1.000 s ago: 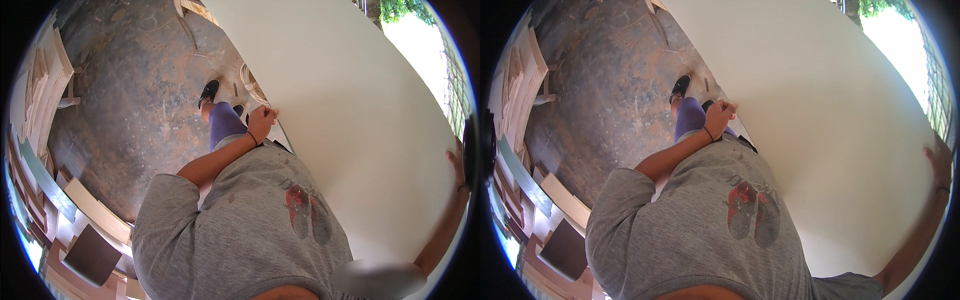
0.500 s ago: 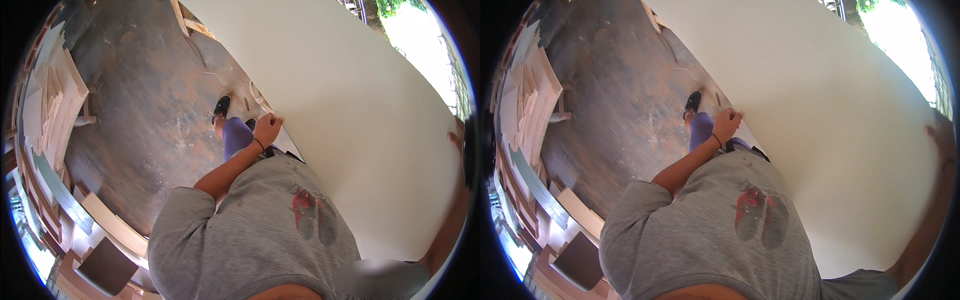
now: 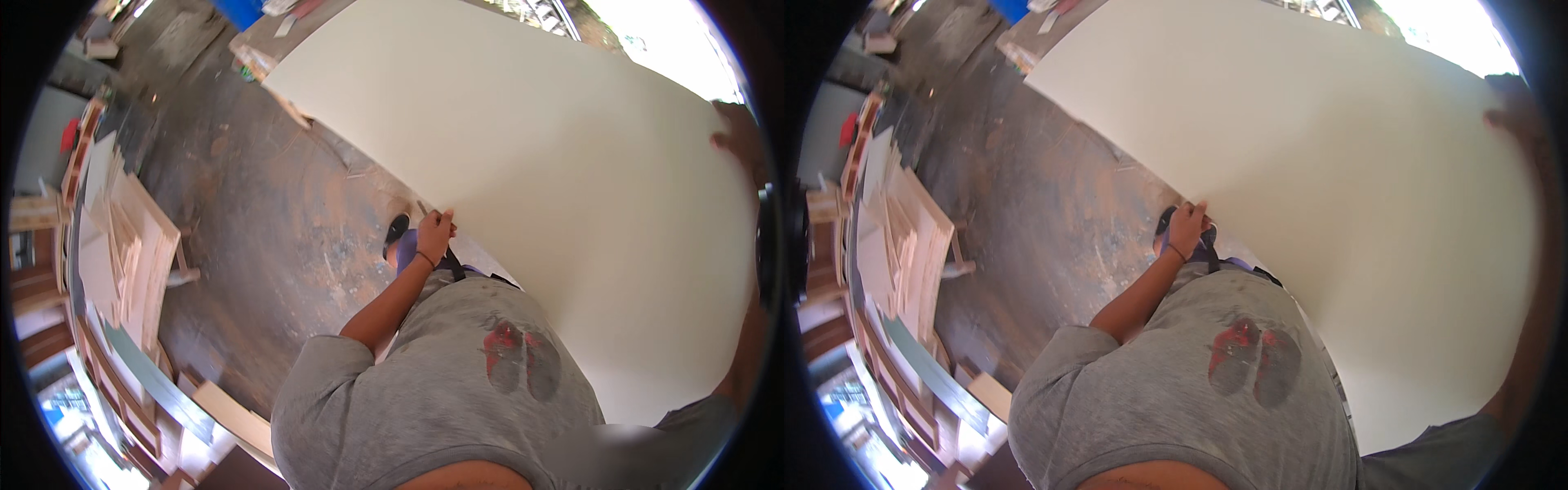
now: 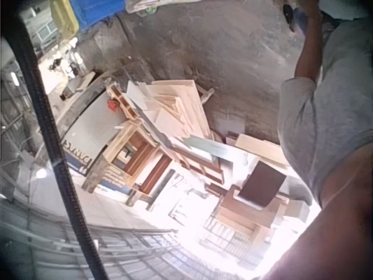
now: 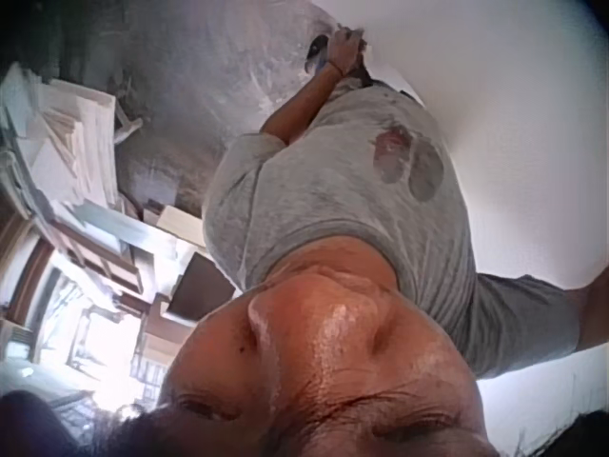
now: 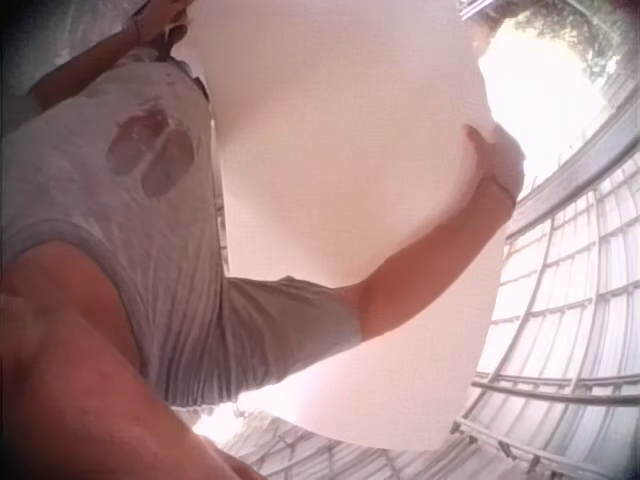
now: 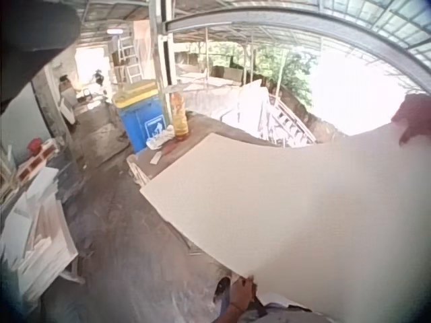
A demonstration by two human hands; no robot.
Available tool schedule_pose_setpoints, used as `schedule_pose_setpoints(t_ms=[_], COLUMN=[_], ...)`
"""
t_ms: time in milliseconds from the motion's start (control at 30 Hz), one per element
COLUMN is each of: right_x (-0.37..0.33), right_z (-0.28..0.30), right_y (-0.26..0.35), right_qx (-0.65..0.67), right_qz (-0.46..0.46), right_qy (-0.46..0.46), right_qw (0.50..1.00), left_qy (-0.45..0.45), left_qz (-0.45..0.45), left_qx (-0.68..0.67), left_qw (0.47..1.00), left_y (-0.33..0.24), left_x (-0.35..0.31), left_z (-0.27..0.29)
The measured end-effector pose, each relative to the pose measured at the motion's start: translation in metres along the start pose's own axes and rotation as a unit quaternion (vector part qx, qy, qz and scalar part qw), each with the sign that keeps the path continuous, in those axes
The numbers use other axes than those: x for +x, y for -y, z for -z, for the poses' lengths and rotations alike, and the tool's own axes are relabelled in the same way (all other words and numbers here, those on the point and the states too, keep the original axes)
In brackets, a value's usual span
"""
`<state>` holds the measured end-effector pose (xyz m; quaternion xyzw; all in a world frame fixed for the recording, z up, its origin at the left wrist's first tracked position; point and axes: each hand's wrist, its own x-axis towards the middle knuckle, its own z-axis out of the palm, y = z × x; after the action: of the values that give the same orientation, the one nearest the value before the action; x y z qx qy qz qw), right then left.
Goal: The person applies adhesive to a wooden board and a laminate sheet, then positions the laminate sheet onto the board and wipes the surface with a cloth.
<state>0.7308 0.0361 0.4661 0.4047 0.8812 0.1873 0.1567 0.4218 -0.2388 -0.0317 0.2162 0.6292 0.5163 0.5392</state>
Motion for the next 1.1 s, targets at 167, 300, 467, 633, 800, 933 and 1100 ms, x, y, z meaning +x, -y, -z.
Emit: schedule_pose_setpoints(t_ms=[167,300,467,633,800,933,1100], right_x=[0.021,0.021,0.027,0.018,0.008,0.003,-0.054], right_z=[0.023,0.039,0.030,0.034,0.018,0.013,0.005], right_y=[0.053,0.073,0.080,0.083,0.078,0.072,0.097], right_qx=[-0.060,-0.033,-0.078,-0.112,-0.121,-0.145,-0.208], right_qz=[-0.175,-0.222,-0.191,-0.209,-0.224,-0.242,-0.211], right_qy=[0.117,0.141,0.152,0.179,0.188,0.180,0.108], right_qw=[0.976,0.964,0.967,0.955,0.949,0.942,0.949], left_qy=[0.333,0.495,0.274,0.337,0.553,0.562,0.540], left_qz=[0.262,-0.139,-0.656,-0.725,-0.634,-0.618,-0.628], left_qx=[0.012,0.173,-0.012,0.137,0.169,0.140,0.138], left_qw=[0.906,0.840,0.703,0.586,0.514,0.531,0.543], left_y=[-0.072,-0.224,-0.412,-0.497,-0.492,-0.485,-0.475], left_x=[-0.008,-0.024,-0.043,-0.129,-0.153,-0.150,-0.130], left_z=[0.015,-0.046,-0.201,-0.305,-0.344,-0.372,-0.405])
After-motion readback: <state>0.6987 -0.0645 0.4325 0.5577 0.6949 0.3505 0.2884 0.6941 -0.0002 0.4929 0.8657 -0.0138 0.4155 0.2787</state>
